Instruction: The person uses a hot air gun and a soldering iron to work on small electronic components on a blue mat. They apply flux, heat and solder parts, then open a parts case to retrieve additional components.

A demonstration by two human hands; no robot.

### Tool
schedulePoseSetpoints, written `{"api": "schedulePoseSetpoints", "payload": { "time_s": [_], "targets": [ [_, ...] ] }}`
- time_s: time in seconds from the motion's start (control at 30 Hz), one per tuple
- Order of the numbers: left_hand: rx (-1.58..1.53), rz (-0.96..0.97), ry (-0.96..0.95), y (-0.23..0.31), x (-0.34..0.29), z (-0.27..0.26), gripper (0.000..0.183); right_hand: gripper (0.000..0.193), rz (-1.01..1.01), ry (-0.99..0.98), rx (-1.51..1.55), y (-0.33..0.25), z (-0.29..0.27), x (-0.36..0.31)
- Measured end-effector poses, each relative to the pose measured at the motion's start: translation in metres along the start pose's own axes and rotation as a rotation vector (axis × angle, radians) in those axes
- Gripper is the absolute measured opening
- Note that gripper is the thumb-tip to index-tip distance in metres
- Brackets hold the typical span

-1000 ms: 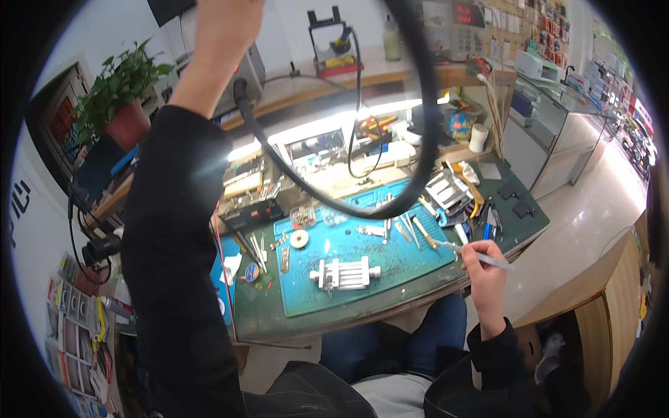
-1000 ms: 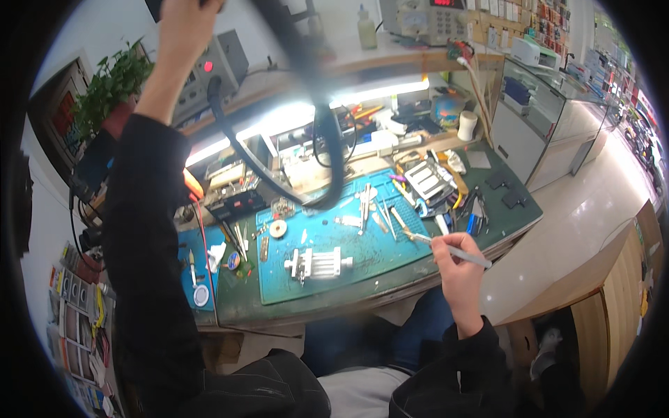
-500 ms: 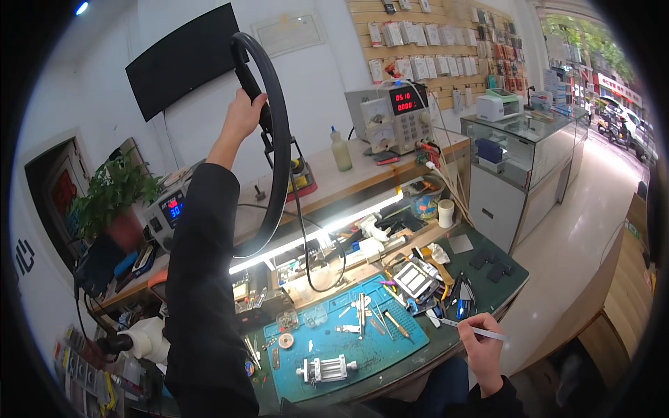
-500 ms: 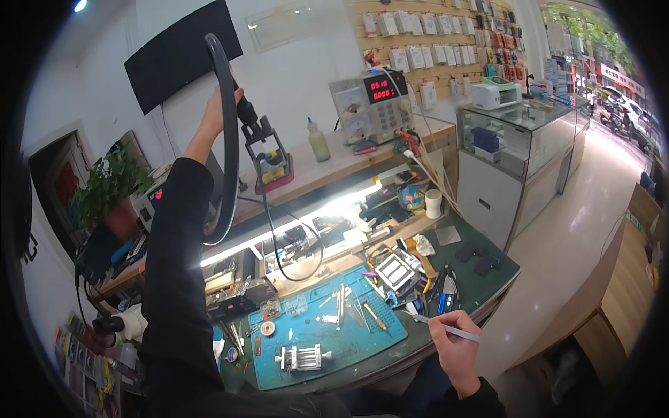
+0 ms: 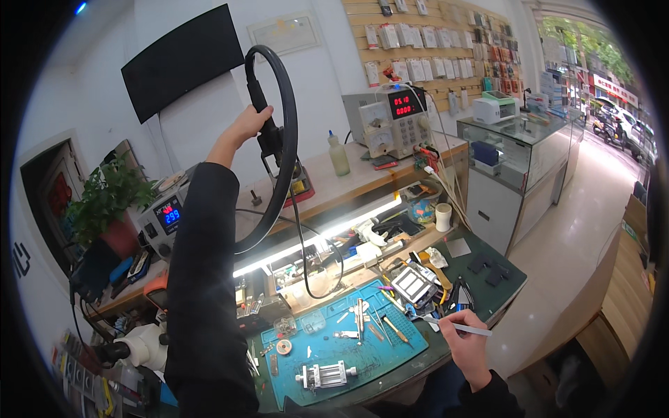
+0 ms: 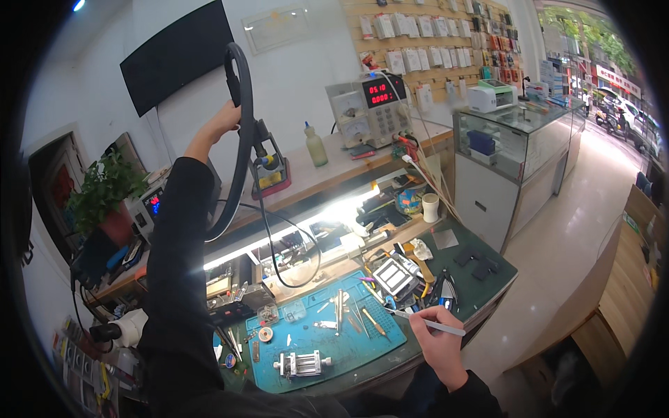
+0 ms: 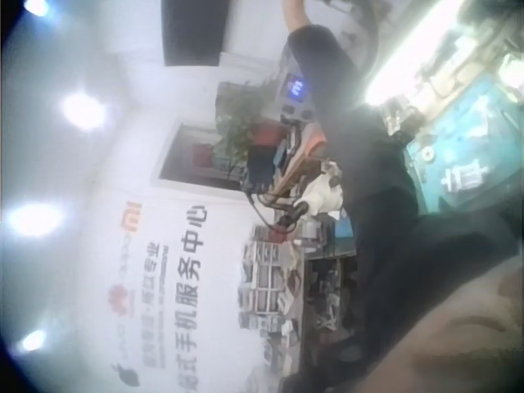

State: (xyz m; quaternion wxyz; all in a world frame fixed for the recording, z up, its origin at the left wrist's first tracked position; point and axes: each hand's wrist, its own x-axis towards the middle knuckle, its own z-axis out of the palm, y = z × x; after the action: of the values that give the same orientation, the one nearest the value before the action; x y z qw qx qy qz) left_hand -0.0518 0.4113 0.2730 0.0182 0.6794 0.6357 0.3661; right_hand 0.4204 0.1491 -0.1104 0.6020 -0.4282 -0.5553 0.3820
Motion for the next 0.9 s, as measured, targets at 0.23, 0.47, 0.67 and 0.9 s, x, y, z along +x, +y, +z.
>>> {"api": "schedulePoseSetpoints", "payload": {
  "time_s": [0.23, 0.47, 0.67, 0.9],
  "targets": [
    [0.259, 0.088, 0.306, -0.041, -0.018, -0.068, 0.105, 0.017, -0.294, -0.053, -0.276, -0.004, 0.02, 0.008],
    [-0.244, 0.572, 0.592, -0.028, -0.291, -0.002, 0.033, 0.034, -0.68, -0.204, -0.848, 0.037, 0.006, 0.038],
    [-0.14, -0.014, 0.018, -0.042, -0.537, 0.091, 0.046, 0.038, -0.692, -0.114, -0.974, 0.052, 0.033, 0.05],
    [-0.144, 0.113, -0.455, -0.079, -0.562, 0.145, 0.099, 0.049, -0.52, -0.109, -1.201, 0.099, -0.01, 0.089]
  ]
}}
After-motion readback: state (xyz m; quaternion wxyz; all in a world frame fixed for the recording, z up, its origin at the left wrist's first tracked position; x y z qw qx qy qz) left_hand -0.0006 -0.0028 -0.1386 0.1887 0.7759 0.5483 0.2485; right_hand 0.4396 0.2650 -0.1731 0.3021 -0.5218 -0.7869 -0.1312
